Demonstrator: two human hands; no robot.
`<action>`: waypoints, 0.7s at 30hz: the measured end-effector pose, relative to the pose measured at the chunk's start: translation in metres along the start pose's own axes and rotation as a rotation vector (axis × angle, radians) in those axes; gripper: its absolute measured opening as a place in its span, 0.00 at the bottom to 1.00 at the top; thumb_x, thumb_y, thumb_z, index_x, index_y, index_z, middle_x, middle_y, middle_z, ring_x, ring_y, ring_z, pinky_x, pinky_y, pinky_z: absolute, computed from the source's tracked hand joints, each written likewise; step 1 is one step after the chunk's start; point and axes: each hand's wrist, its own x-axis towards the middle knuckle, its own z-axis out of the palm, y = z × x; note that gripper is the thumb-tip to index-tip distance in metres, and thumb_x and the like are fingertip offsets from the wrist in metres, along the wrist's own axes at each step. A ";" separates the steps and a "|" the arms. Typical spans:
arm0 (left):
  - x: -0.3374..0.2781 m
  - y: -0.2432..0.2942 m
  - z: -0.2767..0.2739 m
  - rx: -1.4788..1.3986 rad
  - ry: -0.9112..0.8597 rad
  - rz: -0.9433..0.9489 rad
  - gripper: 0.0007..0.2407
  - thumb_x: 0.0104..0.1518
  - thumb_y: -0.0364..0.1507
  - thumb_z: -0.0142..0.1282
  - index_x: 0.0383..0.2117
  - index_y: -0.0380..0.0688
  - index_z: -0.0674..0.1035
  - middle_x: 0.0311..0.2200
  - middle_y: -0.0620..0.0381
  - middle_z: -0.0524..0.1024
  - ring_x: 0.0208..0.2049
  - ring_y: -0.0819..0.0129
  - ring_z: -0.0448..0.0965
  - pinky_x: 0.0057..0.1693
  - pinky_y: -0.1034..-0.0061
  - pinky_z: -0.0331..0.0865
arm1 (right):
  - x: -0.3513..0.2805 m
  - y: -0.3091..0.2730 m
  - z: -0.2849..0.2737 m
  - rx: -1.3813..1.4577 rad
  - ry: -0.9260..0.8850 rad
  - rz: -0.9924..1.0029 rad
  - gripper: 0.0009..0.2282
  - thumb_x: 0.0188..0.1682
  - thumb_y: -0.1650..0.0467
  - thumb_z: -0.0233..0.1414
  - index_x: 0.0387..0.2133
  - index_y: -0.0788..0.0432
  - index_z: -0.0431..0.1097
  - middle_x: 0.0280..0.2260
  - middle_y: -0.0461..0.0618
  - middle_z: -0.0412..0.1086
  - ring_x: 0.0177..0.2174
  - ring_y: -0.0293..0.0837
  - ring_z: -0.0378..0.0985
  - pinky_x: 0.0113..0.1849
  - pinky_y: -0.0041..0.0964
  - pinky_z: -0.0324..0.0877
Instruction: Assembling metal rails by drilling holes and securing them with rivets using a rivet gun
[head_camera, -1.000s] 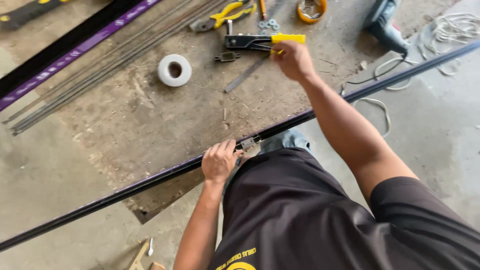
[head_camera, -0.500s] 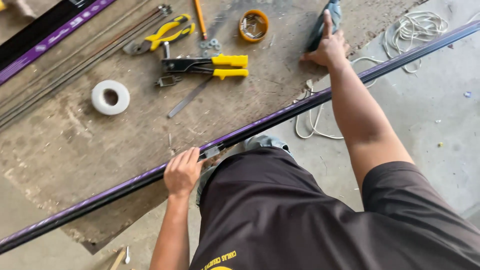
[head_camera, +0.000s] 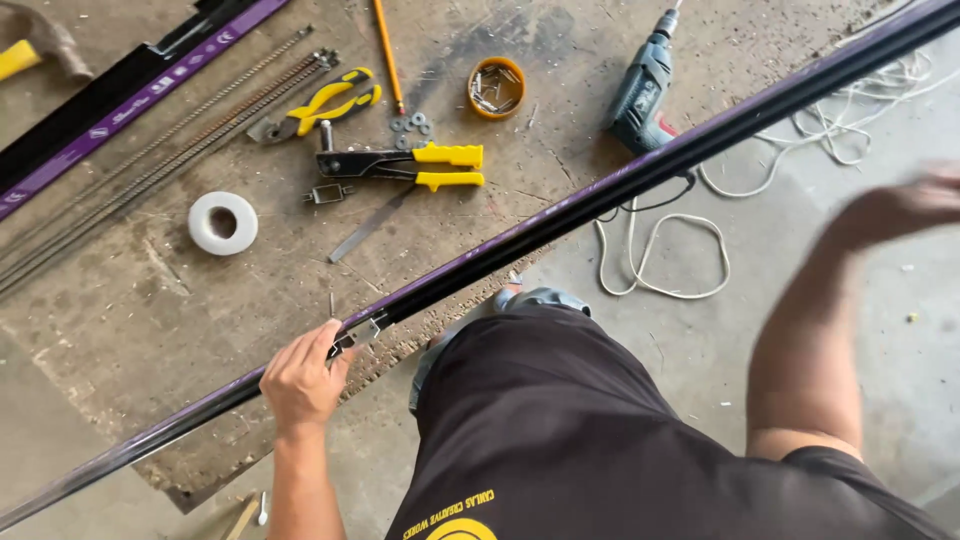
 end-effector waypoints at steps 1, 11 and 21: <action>0.004 -0.002 -0.005 0.003 0.011 0.014 0.18 0.61 0.45 0.56 0.42 0.46 0.85 0.37 0.58 0.86 0.37 0.65 0.87 0.42 0.71 0.78 | -0.049 -0.039 0.003 0.757 -0.417 0.372 0.15 0.54 0.56 0.35 0.47 0.50 0.56 0.49 0.39 0.51 0.49 0.39 0.46 0.50 0.39 0.46; 0.005 0.011 -0.019 0.027 0.062 -0.036 0.16 0.62 0.46 0.60 0.41 0.46 0.84 0.35 0.60 0.85 0.34 0.64 0.84 0.37 0.71 0.74 | -0.088 -0.457 -0.129 0.132 -1.474 -0.591 0.32 0.46 0.67 0.55 0.67 0.49 0.55 0.53 0.77 0.65 0.44 0.82 0.68 0.44 0.69 0.66; -0.033 0.008 0.039 0.002 0.015 -0.094 0.17 0.54 0.44 0.70 0.42 0.47 0.84 0.32 0.57 0.86 0.31 0.65 0.88 0.36 0.72 0.83 | -0.105 -0.326 -0.225 0.673 -1.042 -0.211 0.38 0.34 0.84 0.45 0.62 0.47 0.53 0.60 0.63 0.59 0.55 0.69 0.73 0.53 0.55 0.76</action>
